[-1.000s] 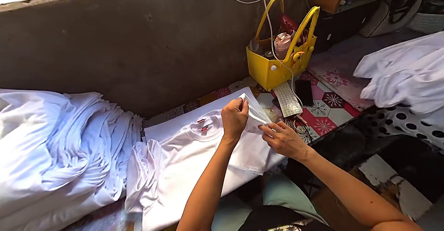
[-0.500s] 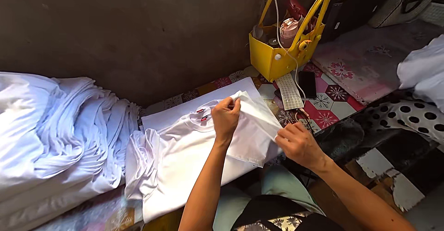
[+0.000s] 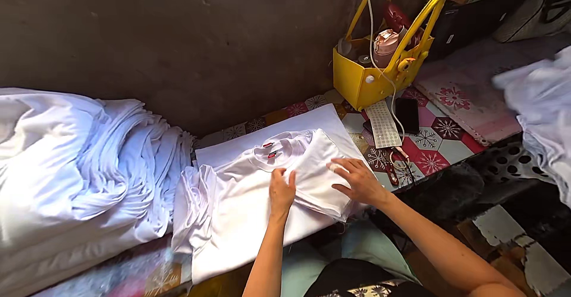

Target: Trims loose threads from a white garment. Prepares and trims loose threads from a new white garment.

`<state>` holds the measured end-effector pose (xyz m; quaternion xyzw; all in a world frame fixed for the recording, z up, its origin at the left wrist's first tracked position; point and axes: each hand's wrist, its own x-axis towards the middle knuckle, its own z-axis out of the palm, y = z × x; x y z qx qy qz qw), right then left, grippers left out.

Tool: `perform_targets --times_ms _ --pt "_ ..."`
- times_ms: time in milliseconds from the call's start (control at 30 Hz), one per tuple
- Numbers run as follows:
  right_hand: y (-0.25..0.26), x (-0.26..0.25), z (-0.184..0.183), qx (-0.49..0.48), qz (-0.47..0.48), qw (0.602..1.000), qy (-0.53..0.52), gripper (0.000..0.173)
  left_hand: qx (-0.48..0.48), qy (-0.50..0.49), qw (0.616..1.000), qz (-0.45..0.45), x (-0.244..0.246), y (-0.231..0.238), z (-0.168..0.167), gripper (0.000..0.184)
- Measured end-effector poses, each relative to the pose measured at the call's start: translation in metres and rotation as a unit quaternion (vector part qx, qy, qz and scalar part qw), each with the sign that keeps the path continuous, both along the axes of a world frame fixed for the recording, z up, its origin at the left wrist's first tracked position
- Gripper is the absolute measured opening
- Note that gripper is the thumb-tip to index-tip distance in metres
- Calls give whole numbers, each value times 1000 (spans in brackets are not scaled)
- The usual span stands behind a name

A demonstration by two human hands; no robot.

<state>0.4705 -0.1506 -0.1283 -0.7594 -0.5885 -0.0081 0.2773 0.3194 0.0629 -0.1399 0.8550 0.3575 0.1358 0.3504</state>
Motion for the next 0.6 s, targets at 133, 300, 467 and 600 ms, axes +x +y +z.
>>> perform_targets --times_ms 133,300,467,600 --pt "16 15 -51 -163 -20 983 82 72 -32 126 986 -107 44 4 -7 75" --pt "16 27 -48 -134 4 978 160 51 -59 186 967 -163 70 21 -15 57" --pt "-11 18 -48 122 -60 964 227 27 -67 142 977 -141 70 21 -31 53" --pt "-48 -33 -28 122 -168 958 197 23 -1 -15 999 -49 40 -12 -24 52"
